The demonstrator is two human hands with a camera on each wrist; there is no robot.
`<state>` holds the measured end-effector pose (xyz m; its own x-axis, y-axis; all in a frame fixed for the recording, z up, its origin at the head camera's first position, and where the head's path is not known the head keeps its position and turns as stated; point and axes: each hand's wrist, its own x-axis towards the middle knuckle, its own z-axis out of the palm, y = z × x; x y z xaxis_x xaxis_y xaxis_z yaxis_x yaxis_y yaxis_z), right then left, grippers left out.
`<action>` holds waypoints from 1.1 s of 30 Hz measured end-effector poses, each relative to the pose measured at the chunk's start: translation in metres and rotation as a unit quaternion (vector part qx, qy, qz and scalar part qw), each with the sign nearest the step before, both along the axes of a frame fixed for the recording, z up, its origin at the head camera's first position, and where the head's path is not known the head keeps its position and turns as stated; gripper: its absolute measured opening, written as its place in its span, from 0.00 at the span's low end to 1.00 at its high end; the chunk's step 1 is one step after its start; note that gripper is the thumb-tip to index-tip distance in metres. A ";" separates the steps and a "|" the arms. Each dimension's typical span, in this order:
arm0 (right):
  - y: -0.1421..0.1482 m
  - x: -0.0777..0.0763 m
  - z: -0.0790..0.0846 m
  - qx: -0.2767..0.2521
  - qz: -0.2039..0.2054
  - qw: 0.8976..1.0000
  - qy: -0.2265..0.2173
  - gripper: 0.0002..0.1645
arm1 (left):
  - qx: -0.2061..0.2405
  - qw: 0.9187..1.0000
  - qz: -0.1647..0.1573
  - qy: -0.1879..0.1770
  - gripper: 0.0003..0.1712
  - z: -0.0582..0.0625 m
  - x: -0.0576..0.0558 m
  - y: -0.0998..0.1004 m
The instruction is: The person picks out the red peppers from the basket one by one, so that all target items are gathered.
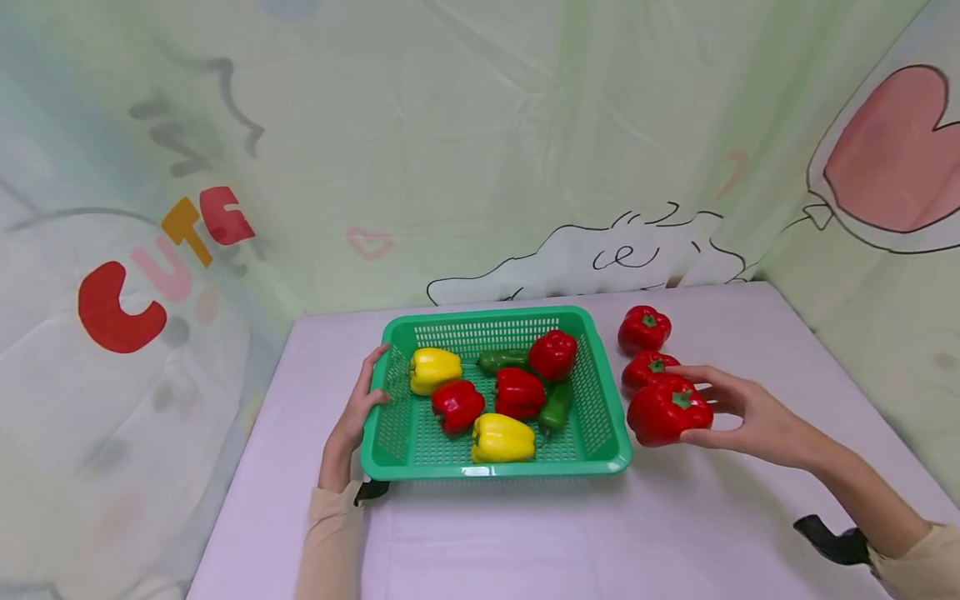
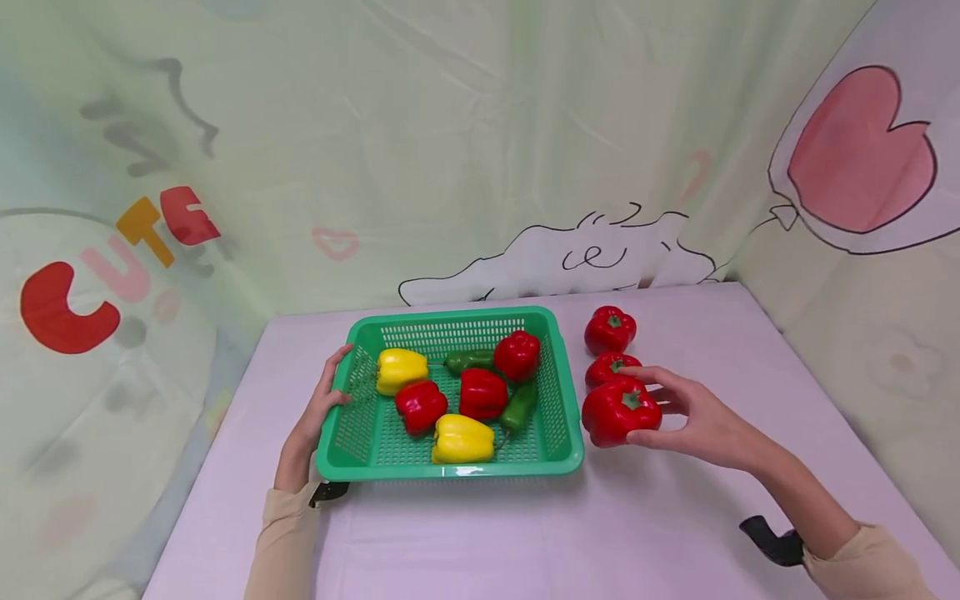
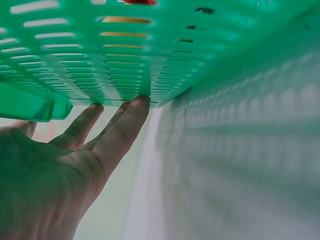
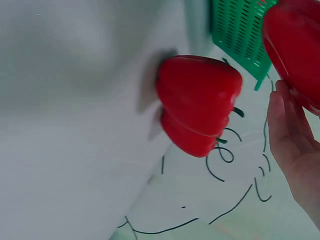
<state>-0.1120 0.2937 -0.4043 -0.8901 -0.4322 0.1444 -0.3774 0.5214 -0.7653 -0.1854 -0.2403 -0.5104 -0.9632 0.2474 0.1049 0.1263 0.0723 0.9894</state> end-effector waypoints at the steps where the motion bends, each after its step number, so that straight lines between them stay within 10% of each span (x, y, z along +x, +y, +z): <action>1: 0.002 0.001 -0.003 0.005 -0.002 1.000 -0.005 0.46 | -0.001 1.000 -0.002 0.001 0.49 0.000 0.000 0.000; 33: 0.011 0.003 -0.057 0.075 -0.065 0.992 -0.072 0.51 | -0.003 1.000 -0.005 0.005 0.50 0.001 -0.001 -0.002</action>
<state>-0.1087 0.3043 -0.4612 -0.9463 -0.3201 -0.0461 -0.1919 0.6705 -0.7166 -0.1861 -0.2424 -0.5096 -0.9593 0.2587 0.1130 0.1372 0.0776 0.9875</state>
